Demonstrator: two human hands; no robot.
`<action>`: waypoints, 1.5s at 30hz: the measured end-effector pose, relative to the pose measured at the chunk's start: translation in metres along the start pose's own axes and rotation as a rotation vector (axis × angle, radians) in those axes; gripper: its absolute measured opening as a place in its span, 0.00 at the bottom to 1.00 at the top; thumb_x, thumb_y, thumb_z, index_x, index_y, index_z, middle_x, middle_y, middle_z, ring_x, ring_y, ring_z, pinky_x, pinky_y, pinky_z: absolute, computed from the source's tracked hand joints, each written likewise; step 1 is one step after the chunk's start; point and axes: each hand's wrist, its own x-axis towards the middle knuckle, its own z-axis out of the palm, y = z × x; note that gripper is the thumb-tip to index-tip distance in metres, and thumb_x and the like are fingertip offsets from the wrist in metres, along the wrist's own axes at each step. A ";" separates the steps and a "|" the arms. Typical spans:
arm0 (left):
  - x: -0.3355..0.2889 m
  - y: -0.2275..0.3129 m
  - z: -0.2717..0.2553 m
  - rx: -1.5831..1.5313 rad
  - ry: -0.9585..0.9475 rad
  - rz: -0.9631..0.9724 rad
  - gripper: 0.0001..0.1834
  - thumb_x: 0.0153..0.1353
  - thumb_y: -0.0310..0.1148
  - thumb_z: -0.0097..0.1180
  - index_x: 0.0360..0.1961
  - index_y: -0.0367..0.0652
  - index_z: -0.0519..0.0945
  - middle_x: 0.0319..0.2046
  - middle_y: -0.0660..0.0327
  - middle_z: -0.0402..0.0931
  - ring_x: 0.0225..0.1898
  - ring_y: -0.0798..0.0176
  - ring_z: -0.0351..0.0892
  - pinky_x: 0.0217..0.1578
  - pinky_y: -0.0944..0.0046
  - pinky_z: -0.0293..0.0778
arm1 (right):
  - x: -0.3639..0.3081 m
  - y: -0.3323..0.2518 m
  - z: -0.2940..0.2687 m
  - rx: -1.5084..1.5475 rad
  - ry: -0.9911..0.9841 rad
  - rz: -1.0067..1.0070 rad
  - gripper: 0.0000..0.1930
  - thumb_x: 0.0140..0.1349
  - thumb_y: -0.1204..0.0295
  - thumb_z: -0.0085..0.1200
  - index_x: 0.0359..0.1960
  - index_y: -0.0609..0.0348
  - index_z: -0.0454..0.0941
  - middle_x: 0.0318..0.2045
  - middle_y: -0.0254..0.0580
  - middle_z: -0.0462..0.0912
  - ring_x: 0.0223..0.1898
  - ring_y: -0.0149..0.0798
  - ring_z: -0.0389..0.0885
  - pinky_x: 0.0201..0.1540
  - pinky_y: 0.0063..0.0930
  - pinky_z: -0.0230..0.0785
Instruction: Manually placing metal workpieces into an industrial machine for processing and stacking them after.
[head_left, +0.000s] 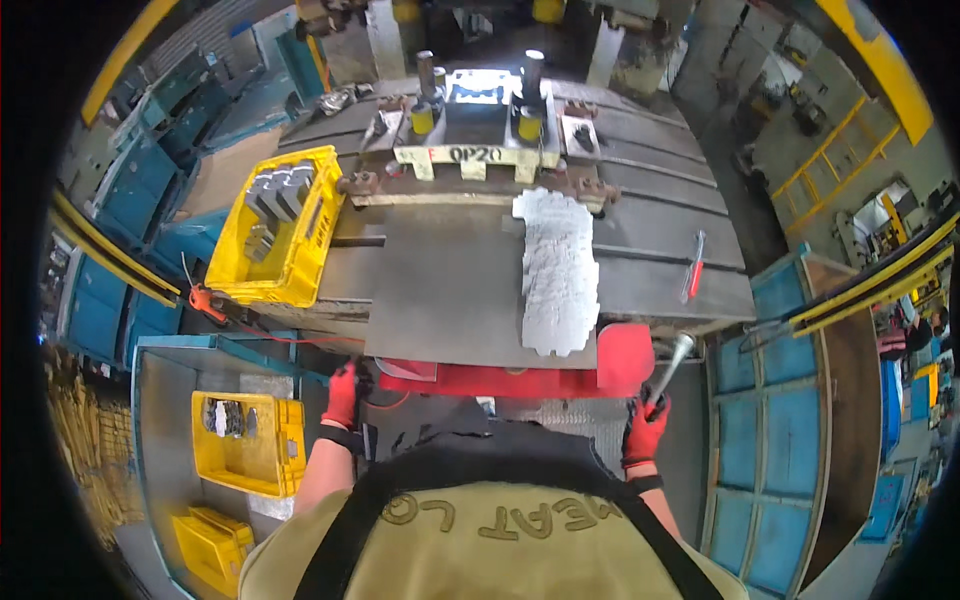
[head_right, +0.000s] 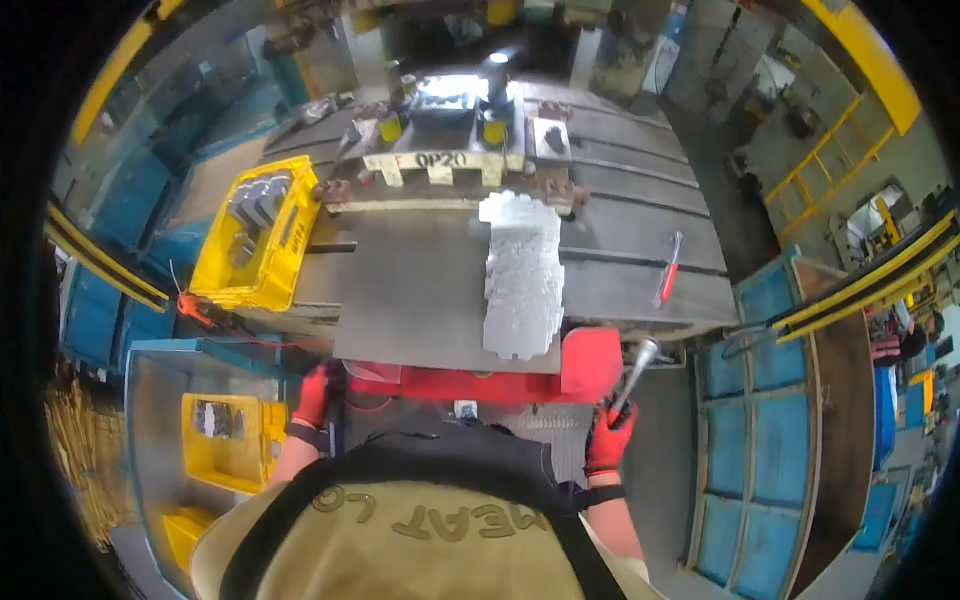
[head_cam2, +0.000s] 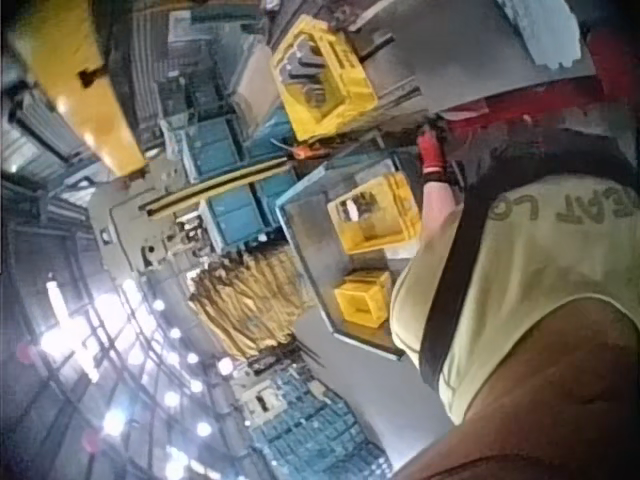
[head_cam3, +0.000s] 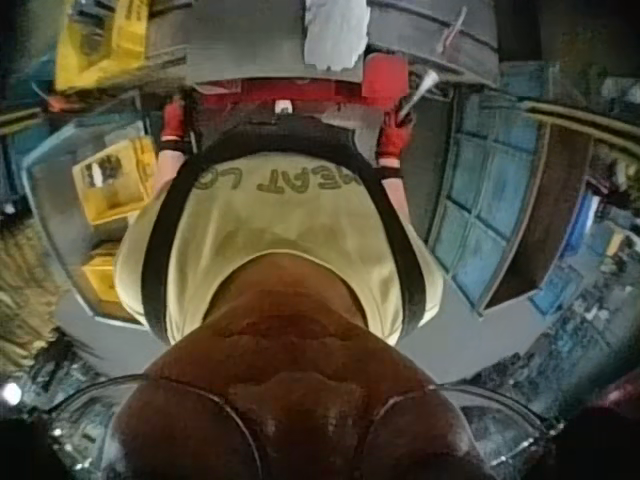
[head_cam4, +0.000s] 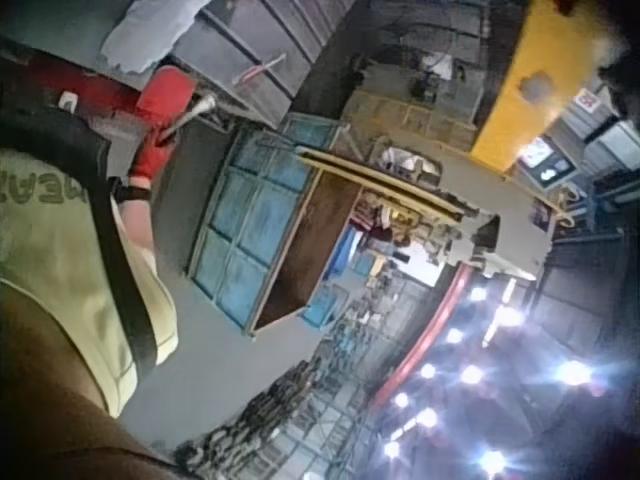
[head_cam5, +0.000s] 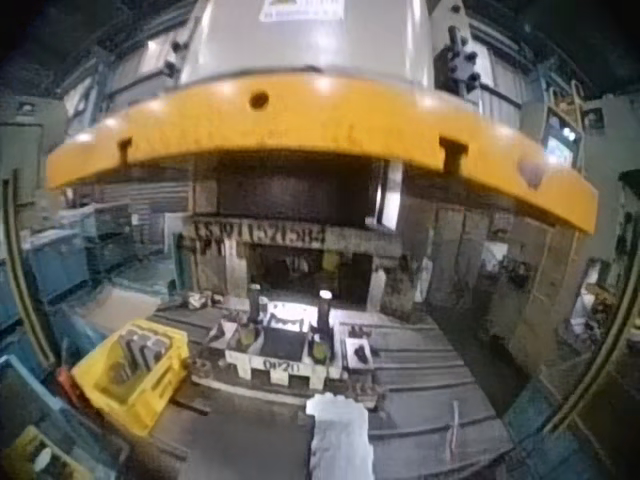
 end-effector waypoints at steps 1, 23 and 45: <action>0.002 0.000 -0.005 -0.306 0.130 -0.090 0.15 0.52 0.37 0.41 0.37 0.37 0.67 0.32 0.59 0.69 0.32 0.64 0.70 0.31 0.67 0.67 | -0.001 0.001 -0.002 -0.047 -0.123 0.040 0.19 0.44 0.76 0.51 0.39 0.61 0.61 0.31 0.38 0.69 0.31 0.26 0.66 0.33 0.19 0.61; 0.117 0.274 0.106 -0.327 -0.256 0.367 0.12 0.52 0.33 0.42 0.36 0.41 0.69 0.32 0.65 0.69 0.32 0.74 0.67 0.29 0.76 0.64 | 0.012 -0.062 0.050 -0.007 -0.682 0.432 0.06 0.44 0.80 0.46 0.24 0.58 0.64 0.17 0.25 0.59 0.20 0.23 0.61 0.26 0.16 0.58; 0.326 0.390 0.174 1.605 0.042 0.853 0.13 0.44 0.35 0.39 0.25 0.40 0.75 0.30 0.51 0.71 0.33 0.54 0.70 0.34 0.63 0.66 | 0.046 -0.042 0.080 0.115 -0.575 0.484 0.12 0.47 0.77 0.46 0.36 0.59 0.63 0.24 0.31 0.67 0.23 0.26 0.67 0.24 0.18 0.61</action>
